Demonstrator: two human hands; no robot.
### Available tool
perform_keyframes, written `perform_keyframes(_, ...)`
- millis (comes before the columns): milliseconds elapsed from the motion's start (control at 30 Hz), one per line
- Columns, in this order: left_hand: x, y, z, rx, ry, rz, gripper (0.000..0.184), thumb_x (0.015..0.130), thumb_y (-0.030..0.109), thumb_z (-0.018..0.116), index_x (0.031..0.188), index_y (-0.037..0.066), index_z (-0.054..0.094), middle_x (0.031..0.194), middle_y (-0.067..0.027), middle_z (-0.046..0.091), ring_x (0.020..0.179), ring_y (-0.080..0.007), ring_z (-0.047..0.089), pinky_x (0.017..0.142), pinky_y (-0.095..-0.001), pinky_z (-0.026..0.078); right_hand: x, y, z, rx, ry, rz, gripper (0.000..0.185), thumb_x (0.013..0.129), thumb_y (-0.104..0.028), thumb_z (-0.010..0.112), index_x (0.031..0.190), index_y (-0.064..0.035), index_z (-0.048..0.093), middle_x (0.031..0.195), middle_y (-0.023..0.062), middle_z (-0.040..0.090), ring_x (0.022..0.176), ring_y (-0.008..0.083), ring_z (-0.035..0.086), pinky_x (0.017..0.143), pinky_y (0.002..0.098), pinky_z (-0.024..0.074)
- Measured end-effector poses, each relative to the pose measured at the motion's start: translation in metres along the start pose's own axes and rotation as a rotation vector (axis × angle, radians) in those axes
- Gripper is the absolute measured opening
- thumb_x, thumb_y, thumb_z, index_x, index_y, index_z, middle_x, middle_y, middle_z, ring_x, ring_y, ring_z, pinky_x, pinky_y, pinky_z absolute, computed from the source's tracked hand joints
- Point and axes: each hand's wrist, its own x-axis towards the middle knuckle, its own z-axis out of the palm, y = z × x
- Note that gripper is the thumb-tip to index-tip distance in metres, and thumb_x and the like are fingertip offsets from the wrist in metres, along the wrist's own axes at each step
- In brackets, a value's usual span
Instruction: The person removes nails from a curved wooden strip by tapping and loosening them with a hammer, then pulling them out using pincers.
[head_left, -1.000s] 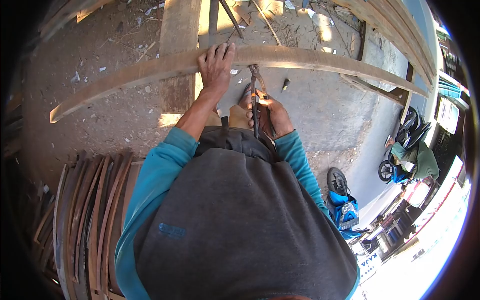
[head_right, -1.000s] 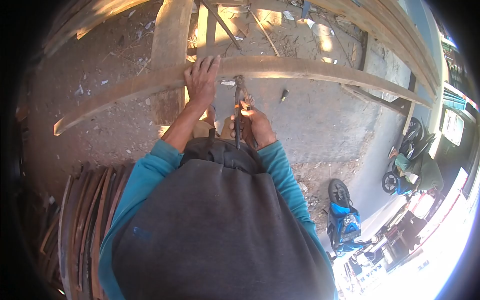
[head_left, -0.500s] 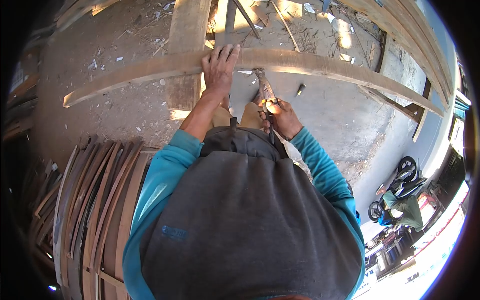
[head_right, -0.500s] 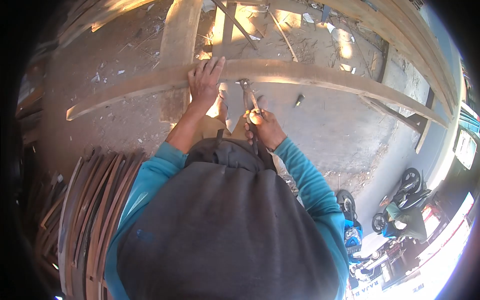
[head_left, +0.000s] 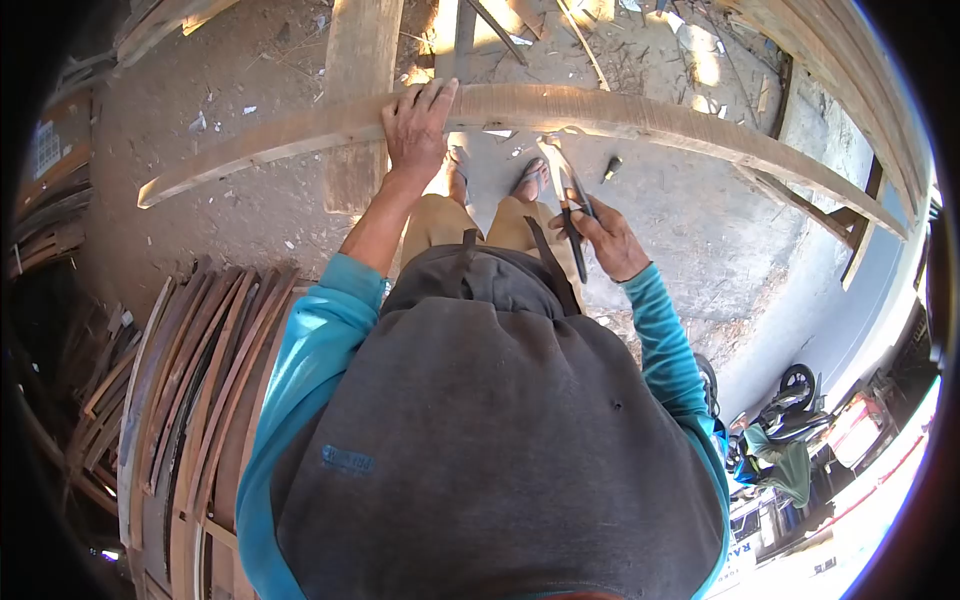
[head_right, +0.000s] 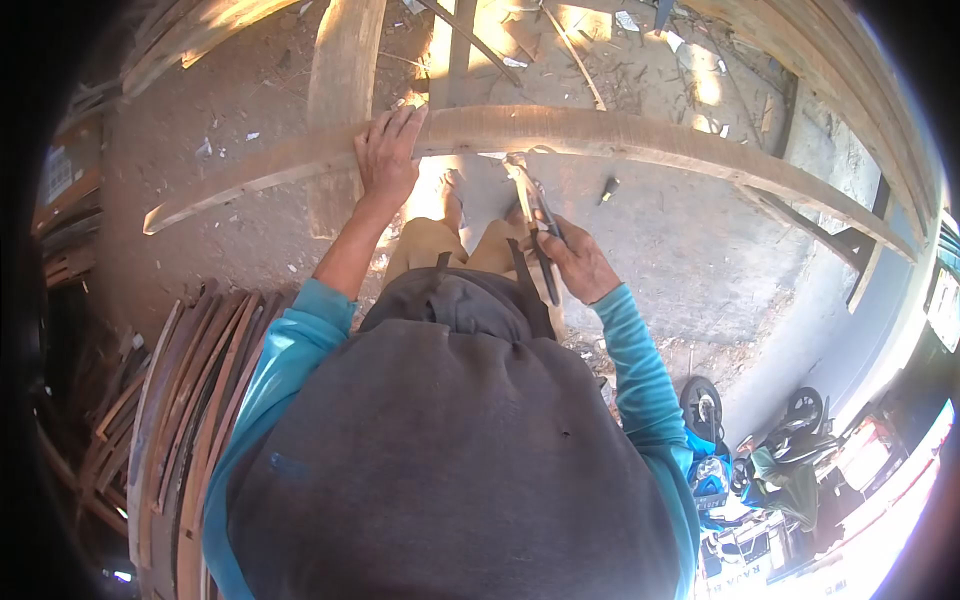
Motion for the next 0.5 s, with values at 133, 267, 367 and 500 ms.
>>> perform_keyframes(133, 0.000, 0.005, -0.007, -0.030, -0.019, -0.015, 0.066, 0.076, -0.004, 0.066, 0.138, 0.017, 0.059, 0.137, -0.0030, 0.059, 0.124, -0.0263, 0.052, 0.098, -0.0466, 0.036, 0.021, -0.003, 0.053, 0.249, -0.028, 0.038, 0.045, 0.103, -0.030, 0.050, 0.132, 0.0032, 0.057, 0.112, 0.0135, 0.069, 0.099, 0.0205, 0.069, 0.086, 0.0331, 0.0569)
perform_keyframes(267, -0.001, -0.005, 0.006, 0.032, -0.020, 0.002, 0.084, 0.065, 0.006, 0.086, 0.142, 0.021, 0.056, 0.138, -0.0005, 0.057, 0.129, -0.0243, 0.050, 0.098, -0.0444, 0.036, 0.039, 0.000, 0.072, 0.339, -0.008, -0.018, 0.051, 0.102, -0.029, 0.052, 0.143, 0.0019, 0.051, 0.121, 0.0150, 0.067, 0.105, 0.0223, 0.069, 0.090, 0.0350, 0.0588)
perform_keyframes(367, -0.002, -0.005, 0.006, 0.032, -0.008, 0.003, 0.084, 0.065, 0.008, 0.086, 0.142, 0.020, 0.055, 0.138, -0.0003, 0.057, 0.129, -0.0243, 0.050, 0.098, -0.0449, 0.036, 0.043, 0.001, 0.072, 0.275, 0.004, 0.006, 0.052, 0.103, -0.027, 0.052, 0.145, 0.0028, 0.049, 0.125, 0.0159, 0.065, 0.107, 0.0232, 0.068, 0.092, 0.0363, 0.0589)
perform_keyframes(500, 0.001, -0.005, 0.003, -0.001, -0.010, 0.005, 0.083, 0.066, 0.008, 0.086, 0.142, 0.020, 0.055, 0.139, -0.0006, 0.058, 0.128, -0.0242, 0.050, 0.098, -0.0452, 0.036, 0.040, -0.003, 0.075, 0.392, 0.012, 0.117, 0.050, 0.104, -0.024, 0.050, 0.145, 0.0054, 0.044, 0.128, 0.0227, 0.065, 0.116, 0.0336, 0.067, 0.096, 0.0432, 0.0565)
